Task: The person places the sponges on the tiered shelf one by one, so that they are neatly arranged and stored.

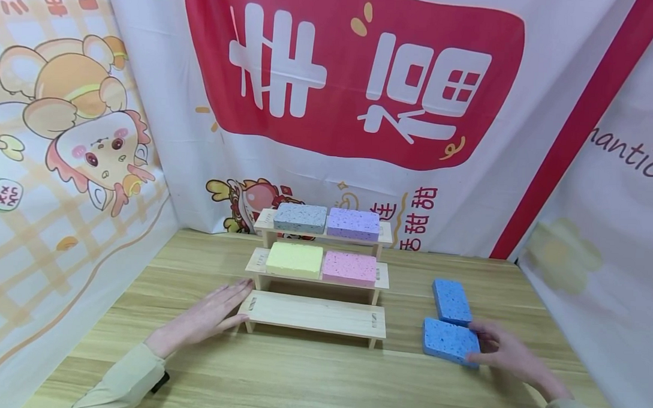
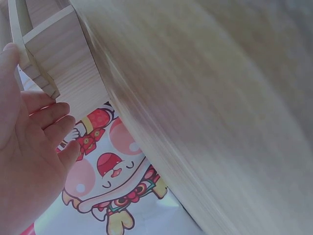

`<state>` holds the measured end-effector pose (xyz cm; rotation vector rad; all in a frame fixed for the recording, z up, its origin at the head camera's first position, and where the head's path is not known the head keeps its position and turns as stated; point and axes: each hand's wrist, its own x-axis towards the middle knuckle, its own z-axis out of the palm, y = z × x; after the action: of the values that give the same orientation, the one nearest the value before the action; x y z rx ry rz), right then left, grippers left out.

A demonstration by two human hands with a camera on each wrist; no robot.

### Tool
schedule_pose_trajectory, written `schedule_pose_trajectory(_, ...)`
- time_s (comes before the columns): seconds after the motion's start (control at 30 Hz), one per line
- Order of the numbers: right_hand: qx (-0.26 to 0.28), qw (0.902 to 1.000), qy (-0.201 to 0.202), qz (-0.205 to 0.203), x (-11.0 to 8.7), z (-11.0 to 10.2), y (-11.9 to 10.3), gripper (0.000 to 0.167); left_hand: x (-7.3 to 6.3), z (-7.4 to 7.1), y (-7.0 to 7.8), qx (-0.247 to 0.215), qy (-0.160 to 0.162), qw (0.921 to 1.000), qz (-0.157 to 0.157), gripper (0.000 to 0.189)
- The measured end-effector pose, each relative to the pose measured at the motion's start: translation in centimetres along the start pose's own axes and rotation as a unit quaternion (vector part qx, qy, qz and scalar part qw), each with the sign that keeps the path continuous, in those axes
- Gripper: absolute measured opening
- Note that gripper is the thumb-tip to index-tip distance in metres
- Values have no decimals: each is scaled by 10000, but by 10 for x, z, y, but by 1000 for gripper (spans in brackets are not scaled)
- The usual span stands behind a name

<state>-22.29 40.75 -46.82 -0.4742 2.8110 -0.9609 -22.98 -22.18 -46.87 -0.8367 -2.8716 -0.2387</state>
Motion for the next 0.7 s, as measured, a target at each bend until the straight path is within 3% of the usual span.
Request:
schedule_pose_trajectory(0.2, -524, 9986, 33, 44, 1, 5, 1, 67, -1, -1, 1, -83, -36, 10000, -19, 73)
schedule_pose_trajectory(0.7, -697, 9972, 255, -85, 0, 10, -2, 71, 0, -2, 0, 5, -18, 10000, 11, 73)
